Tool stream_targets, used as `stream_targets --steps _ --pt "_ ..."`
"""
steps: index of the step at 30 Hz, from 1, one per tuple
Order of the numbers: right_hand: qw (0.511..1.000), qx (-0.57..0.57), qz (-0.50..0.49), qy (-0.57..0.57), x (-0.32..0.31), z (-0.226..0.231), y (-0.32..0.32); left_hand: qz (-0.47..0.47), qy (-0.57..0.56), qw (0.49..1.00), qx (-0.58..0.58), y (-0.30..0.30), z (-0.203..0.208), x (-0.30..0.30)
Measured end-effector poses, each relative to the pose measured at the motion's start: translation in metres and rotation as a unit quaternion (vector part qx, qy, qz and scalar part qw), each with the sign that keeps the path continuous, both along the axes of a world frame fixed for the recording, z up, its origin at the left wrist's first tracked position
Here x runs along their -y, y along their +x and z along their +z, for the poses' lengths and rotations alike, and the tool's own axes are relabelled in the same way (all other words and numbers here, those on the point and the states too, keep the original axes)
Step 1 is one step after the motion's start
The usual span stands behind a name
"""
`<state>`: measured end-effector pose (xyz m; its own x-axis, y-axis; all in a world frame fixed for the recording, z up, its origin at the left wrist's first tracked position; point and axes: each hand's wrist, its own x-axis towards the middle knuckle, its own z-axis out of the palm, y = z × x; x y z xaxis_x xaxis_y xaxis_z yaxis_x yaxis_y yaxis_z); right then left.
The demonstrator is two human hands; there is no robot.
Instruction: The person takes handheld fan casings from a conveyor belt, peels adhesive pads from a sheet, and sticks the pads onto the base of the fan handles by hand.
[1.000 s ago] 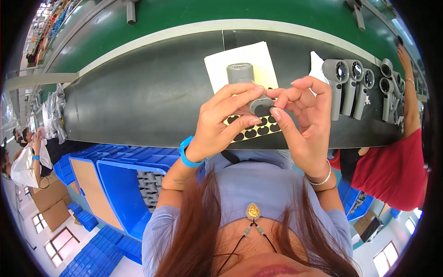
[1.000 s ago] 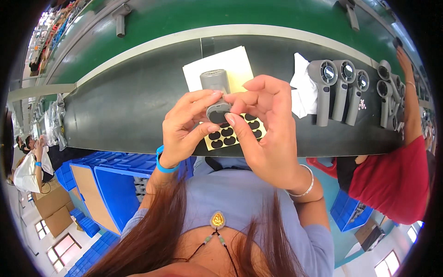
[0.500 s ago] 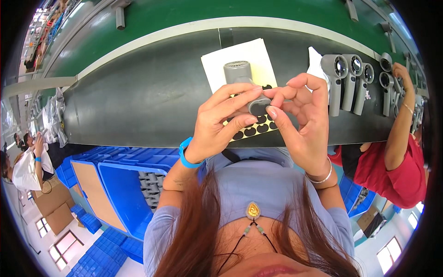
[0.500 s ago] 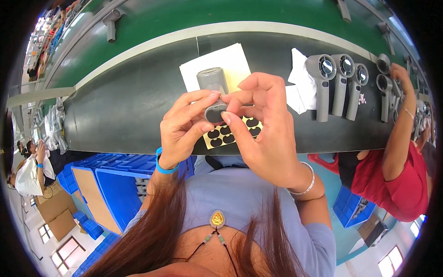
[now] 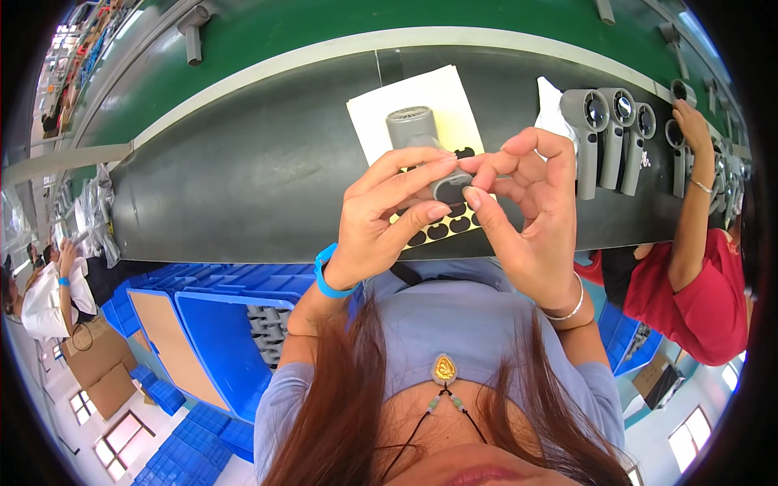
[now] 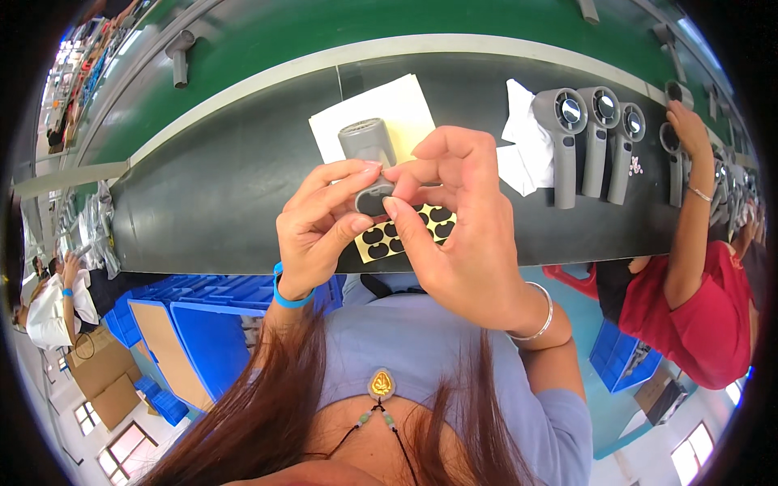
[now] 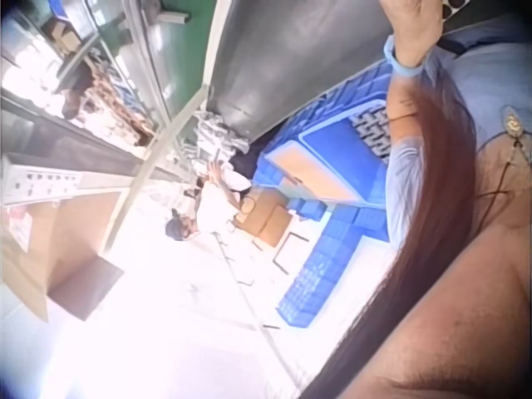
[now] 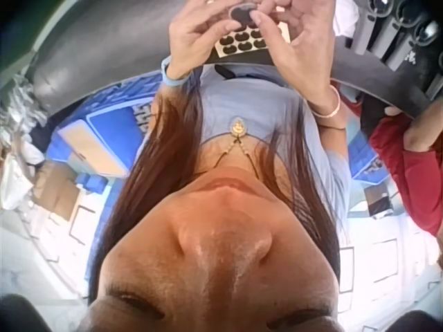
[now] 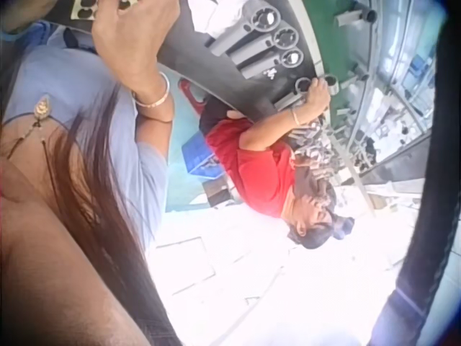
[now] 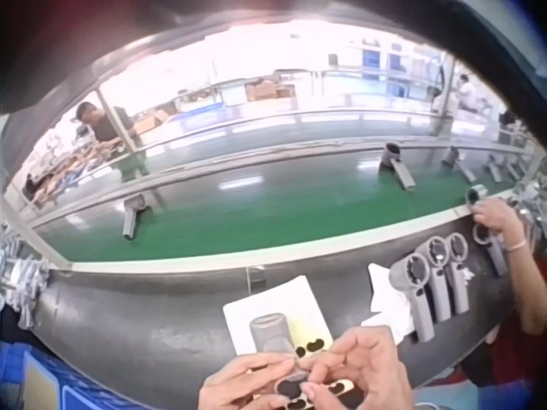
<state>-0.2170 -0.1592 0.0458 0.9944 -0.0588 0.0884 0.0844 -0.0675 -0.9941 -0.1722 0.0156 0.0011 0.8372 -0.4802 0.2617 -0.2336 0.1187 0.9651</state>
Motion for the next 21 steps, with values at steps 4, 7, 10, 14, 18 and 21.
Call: stream_targets --steps 4,7,10,14,18,21 --pt "1.000 0.006 -0.004 -0.017 0.000 0.001 -0.001 -0.010 -0.010 1.000 -0.015 -0.001 0.001 0.001" --pt "0.997 0.010 -0.011 -0.074 0.000 0.003 -0.001 -0.005 -0.012 1.000 -0.015 -0.003 0.001 0.003" --pt "0.984 0.018 -0.010 -0.179 0.005 0.009 -0.005 0.007 -0.015 1.000 -0.008 -0.004 0.001 0.007" --pt "0.969 0.047 -0.028 -0.239 0.008 0.010 -0.005 0.008 -0.020 1.000 -0.017 -0.006 0.002 0.010" --pt "0.959 0.065 -0.041 -0.273 0.008 0.009 -0.005 0.006 -0.005 1.000 -0.015 -0.007 0.003 0.011" --pt "0.963 0.055 -0.042 -0.262 0.007 0.010 -0.004 0.001 -0.002 1.000 -0.011 -0.007 0.003 0.011"
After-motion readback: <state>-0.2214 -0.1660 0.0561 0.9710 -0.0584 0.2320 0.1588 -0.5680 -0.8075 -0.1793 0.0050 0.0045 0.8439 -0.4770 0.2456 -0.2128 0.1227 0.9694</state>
